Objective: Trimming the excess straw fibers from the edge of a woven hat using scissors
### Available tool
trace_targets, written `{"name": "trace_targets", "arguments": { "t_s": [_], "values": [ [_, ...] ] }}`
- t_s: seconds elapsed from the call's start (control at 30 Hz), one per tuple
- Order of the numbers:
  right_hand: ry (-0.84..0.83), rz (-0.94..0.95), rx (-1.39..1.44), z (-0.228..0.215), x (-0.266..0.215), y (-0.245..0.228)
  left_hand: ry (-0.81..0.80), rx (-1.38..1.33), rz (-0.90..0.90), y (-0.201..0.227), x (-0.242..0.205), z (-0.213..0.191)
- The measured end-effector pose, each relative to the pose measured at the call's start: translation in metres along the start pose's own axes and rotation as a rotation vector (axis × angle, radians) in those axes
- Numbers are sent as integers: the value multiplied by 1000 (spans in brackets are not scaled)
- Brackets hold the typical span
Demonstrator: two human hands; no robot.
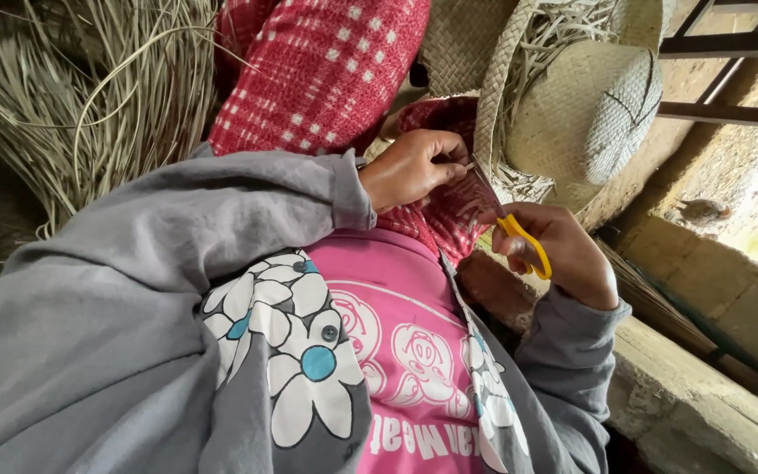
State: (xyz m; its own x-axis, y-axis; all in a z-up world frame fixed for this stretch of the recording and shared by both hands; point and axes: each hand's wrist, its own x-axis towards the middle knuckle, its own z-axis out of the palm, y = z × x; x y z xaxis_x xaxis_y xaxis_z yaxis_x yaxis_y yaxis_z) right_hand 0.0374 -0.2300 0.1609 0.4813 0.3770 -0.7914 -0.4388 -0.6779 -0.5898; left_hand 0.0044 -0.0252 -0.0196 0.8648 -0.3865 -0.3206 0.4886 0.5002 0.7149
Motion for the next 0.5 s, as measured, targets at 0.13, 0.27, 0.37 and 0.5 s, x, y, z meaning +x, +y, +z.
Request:
{"name": "trace_targets", "arguments": {
  "t_s": [0.13, 0.27, 0.37, 0.5],
  "values": [
    [-13, -6, -19, -3, 8, 3, 23, 8, 30, 2, -6, 3],
    [-18, -32, -9, 1, 15, 1, 10, 7, 90, 2, -8, 1],
    [16, -51, -33, 5, 20, 5, -1, 9, 112, 3, -9, 0],
    [85, -81, -3, 5, 19, 7, -60, 61, 89, 9, -16, 7]
  ]
}}
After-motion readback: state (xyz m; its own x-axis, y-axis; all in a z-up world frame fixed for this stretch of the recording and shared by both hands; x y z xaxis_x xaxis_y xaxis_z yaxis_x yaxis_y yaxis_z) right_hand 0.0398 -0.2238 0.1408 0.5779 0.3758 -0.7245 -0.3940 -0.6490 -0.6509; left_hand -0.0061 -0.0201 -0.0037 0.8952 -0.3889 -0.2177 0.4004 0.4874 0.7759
